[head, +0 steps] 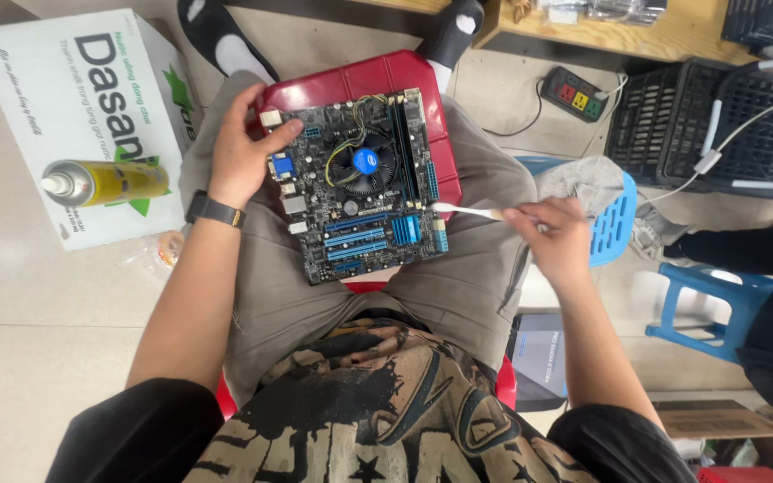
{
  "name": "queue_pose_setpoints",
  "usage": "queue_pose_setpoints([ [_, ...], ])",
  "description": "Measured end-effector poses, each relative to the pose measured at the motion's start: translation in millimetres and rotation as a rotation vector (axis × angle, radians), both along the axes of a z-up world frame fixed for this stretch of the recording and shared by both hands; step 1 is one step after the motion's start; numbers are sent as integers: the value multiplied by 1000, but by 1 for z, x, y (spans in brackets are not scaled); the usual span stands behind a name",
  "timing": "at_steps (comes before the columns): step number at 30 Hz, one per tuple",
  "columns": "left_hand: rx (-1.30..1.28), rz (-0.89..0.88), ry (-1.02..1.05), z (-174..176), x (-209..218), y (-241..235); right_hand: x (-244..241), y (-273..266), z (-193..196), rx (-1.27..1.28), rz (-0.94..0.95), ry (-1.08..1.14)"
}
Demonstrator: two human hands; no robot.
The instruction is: The person cleans a computer motherboard resting on their lap using a cotton swab and a spray can. They wipe various components and ports, then spray the board and continue wiping with the swab.
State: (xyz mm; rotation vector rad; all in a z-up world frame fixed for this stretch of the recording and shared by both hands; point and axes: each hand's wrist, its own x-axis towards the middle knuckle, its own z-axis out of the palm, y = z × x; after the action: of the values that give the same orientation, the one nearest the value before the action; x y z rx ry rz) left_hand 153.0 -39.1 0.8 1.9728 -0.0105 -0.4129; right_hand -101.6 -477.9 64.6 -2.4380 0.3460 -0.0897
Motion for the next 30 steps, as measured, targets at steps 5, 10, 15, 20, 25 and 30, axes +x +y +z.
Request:
queue_pose_setpoints([
  [5,-28,14,-39,-14,2,0,-6,-12,-20,-136,75,-44],
  [10,-64,4,-29,-6,6,0,-2,-18,-11,-114,-140,58],
  [15,-24,-13,-48,-9,1,4,2,-9,-29,-64,55,-71],
  [20,-27,-6,-26,-5,-1,4,23,-9,-6,-24,87,-57],
  [25,-50,8,-46,-12,0,3,46,-17,0,3,286,1],
  [30,-26,-8,-27,-3,1,2,65,-39,33,42,254,50],
])
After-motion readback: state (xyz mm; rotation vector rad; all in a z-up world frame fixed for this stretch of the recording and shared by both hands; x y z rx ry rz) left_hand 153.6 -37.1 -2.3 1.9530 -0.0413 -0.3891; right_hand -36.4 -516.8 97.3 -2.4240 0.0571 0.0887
